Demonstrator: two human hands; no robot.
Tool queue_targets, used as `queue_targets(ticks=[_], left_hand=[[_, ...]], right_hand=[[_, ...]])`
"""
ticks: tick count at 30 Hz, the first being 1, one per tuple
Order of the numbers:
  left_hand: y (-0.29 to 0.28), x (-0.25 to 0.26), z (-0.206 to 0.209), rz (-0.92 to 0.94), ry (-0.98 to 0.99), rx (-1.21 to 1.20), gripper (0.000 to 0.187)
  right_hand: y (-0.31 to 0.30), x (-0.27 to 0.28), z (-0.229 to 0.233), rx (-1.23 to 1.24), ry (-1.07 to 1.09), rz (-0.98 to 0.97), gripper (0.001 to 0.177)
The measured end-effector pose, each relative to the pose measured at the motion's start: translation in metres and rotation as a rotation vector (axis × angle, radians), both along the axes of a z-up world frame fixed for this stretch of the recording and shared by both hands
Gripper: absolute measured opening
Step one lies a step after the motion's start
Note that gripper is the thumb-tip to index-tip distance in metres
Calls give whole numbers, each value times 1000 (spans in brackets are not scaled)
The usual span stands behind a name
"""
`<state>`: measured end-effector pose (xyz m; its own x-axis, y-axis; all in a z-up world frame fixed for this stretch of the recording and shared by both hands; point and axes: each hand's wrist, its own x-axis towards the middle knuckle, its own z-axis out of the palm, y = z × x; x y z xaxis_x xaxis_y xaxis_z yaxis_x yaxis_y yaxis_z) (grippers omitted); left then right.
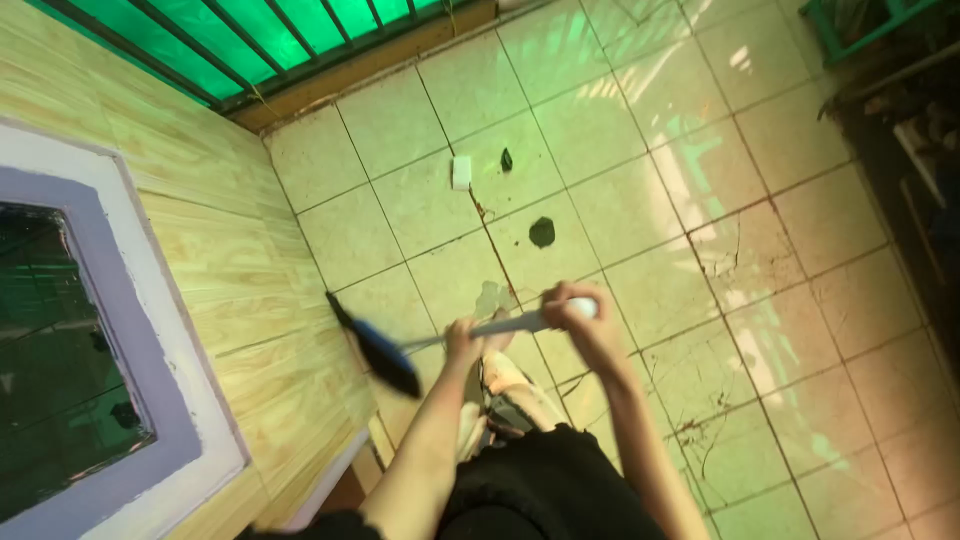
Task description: Sweeping a tiled floor with a broom, moving from an entryway into an indoor room.
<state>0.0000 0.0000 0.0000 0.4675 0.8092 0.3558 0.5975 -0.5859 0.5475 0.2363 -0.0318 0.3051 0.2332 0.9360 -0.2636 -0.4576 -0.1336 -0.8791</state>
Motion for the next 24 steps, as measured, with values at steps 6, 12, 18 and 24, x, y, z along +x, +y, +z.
queue_targets(ticks=[6,12,18,24], left_hand=[[53,144,37,-211,-154,-410,8],[105,204,178,-364,-96,-506,14],[124,115,130,-224,200,-545,7],[177,-77,6,-90,415,-547,16]], right_hand=[[-22,94,74,340,-198,-110,28],[-28,121,151,496,-218,-384,22],[-24,147,30,395,38,-464,31],[75,-54,-43,100,312,-70,6]])
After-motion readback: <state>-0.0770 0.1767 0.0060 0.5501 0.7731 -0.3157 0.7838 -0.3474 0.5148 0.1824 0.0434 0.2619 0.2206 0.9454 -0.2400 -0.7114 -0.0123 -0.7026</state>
